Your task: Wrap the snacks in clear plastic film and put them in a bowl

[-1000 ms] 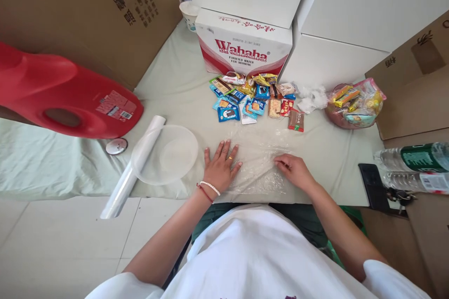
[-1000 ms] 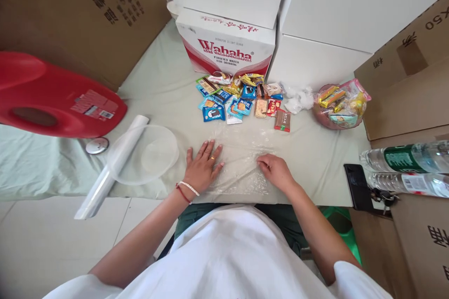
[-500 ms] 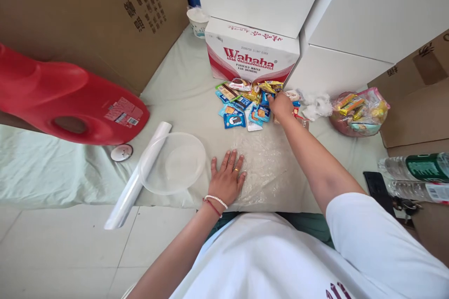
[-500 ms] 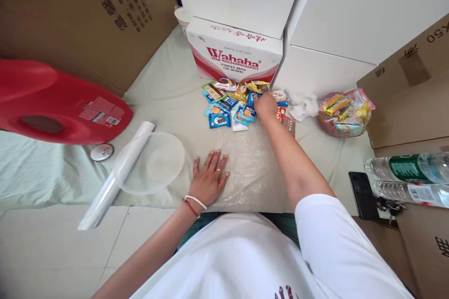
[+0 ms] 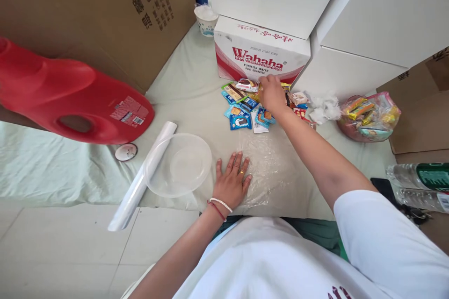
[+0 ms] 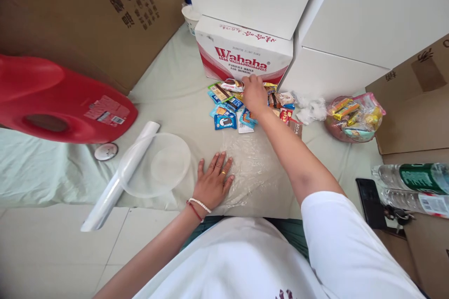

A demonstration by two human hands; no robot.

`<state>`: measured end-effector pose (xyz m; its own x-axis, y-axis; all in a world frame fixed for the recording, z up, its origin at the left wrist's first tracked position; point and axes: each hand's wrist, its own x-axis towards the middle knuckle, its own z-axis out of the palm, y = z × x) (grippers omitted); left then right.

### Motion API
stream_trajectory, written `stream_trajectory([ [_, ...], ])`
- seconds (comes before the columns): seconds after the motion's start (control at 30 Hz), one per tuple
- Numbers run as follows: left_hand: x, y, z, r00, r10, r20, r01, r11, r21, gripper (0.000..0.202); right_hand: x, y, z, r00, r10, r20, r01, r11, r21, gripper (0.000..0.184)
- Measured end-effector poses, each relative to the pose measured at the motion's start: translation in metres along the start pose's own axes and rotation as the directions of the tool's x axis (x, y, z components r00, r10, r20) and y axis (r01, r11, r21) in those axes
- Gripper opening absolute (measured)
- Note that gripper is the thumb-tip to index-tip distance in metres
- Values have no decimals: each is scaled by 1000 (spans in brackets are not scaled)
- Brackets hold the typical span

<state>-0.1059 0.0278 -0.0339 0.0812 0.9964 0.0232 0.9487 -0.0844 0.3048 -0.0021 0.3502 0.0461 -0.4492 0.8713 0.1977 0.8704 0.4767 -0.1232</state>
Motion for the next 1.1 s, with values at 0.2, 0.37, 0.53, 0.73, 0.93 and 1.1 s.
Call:
stream_trajectory([
  [0.2, 0, 1, -2, 1000, -4, 21, 4, 1000, 10, 61, 35, -18, 16, 992, -71, 102, 76, 996, -44, 34],
  [0.37, -1, 1, -3, 1000, 5, 28, -5, 1000, -15, 68, 9, -4, -13, 991, -50, -122, 80, 962, 261, 38],
  [0.53, -1, 1, -2, 999, 0, 45, 1, 1000, -26, 74, -105, 13, -49, 961, -104, 257, -142, 610, 779, 55],
  [0.73, 1, 1, -1, 999, 7, 51, -7, 1000, -1, 76, -255, 47, -40, 709, -76, 701, -619, 408, 671, 63],
  [0.93, 1, 2, 1, 999, 7, 40, -8, 1000, 29, 64, -301, 94, -66, 717, 164, 677, -690, 303, 657, 61],
  [1.1, 2, 3, 4, 1000, 8, 27, -9, 998, 55, 64, -276, 73, -72, 855, 1, 518, -484, 357, 799, 52],
])
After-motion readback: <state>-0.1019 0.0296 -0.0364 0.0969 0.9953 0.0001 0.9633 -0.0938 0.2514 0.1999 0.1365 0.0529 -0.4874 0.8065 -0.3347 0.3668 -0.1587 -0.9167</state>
